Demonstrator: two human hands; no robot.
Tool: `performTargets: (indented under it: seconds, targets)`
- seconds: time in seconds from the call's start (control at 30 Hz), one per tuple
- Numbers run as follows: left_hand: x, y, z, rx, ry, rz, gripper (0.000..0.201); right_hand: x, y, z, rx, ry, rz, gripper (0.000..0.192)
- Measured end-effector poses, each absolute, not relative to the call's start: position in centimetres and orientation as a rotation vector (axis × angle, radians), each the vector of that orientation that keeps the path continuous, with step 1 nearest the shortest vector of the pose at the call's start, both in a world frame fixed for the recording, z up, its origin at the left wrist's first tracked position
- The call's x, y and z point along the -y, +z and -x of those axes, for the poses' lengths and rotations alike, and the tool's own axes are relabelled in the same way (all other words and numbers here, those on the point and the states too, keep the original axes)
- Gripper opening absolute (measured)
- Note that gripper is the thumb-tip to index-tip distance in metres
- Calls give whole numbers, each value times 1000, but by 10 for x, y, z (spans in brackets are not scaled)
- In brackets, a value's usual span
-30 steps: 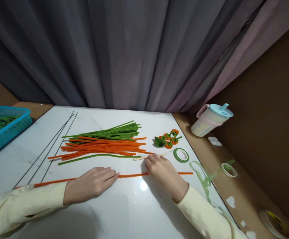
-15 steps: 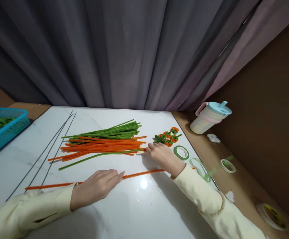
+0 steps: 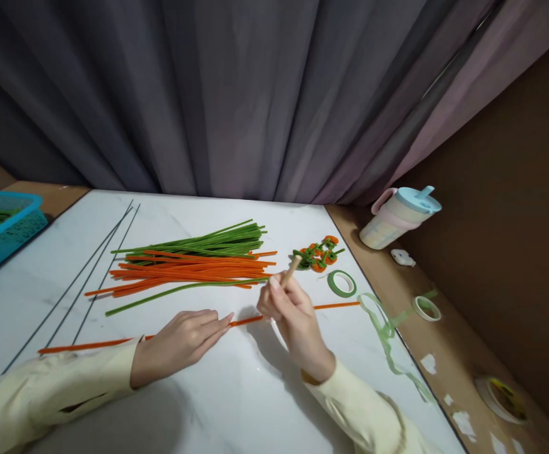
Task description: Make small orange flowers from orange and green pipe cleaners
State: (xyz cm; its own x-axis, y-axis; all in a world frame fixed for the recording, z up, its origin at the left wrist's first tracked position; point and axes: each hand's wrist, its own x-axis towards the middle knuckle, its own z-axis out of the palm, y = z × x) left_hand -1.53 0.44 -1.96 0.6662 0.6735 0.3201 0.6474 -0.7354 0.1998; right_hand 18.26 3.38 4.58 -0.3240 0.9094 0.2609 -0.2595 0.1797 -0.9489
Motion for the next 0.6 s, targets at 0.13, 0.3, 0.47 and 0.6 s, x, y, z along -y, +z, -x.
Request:
performTargets:
  seconds: [0.13, 0.3, 0.47, 0.6]
  targets:
    - [-6, -20, 13, -1092, 670, -2803, 30, -37, 23, -153, 1279, 1514, 556, 33]
    - [-9, -23, 14, -1071, 799, -2843, 36, -34, 5, -143, 1225, 1578, 504, 31]
    - [-9, -25, 16, -1056, 776, -2876, 34, -32, -1, -142, 1277, 1552, 479, 29]
    - [-10, -25, 16, -1050, 791, -2884, 32, -33, -2, -142, 1348, 1545, 511, 30]
